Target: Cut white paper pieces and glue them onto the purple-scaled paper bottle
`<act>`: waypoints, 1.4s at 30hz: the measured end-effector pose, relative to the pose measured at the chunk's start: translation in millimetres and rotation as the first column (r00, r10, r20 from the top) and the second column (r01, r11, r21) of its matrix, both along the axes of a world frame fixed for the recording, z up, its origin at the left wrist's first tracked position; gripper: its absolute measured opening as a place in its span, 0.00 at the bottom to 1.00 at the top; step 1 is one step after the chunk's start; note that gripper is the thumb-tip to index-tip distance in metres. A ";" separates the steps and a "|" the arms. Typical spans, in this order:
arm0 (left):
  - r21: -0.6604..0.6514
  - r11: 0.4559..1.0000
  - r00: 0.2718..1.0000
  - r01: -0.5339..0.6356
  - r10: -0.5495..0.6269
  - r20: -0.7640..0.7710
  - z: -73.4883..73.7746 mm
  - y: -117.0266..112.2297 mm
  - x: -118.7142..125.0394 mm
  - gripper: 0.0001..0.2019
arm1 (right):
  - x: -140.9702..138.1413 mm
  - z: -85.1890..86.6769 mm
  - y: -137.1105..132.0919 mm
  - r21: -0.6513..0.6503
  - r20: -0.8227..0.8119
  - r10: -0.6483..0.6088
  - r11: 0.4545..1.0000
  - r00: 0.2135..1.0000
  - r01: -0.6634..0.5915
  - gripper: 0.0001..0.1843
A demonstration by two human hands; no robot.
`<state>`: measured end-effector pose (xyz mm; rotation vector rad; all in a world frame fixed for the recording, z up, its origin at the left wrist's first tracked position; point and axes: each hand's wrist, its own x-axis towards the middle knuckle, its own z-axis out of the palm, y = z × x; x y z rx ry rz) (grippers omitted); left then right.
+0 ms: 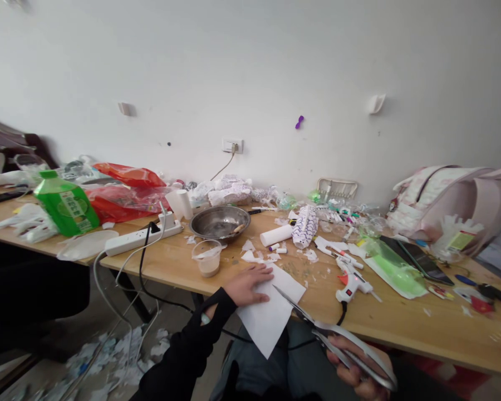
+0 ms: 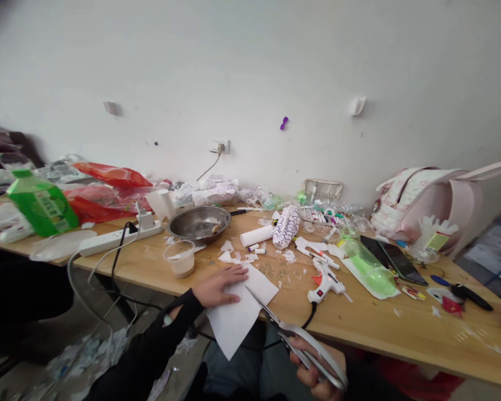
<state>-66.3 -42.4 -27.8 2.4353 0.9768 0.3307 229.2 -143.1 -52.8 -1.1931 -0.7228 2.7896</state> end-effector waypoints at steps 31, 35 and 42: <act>-0.011 1.000 1.000 -0.005 0.006 0.007 -1.9 0.6 -1.5 0.30 | -17.1 32.4 -14.7 0.284 0.436 -0.145 0.959 0.888 0.017 0.18; -0.010 1.000 1.000 -0.001 0.001 0.008 -2.0 0.6 -1.5 0.30 | -14.9 26.5 -14.7 0.300 0.438 -0.149 0.954 0.886 0.012 0.18; -0.006 1.000 1.000 -0.003 0.003 0.007 -2.6 1.1 -1.3 0.30 | -10.3 17.8 -14.3 0.331 0.415 -0.163 0.943 0.895 0.018 0.19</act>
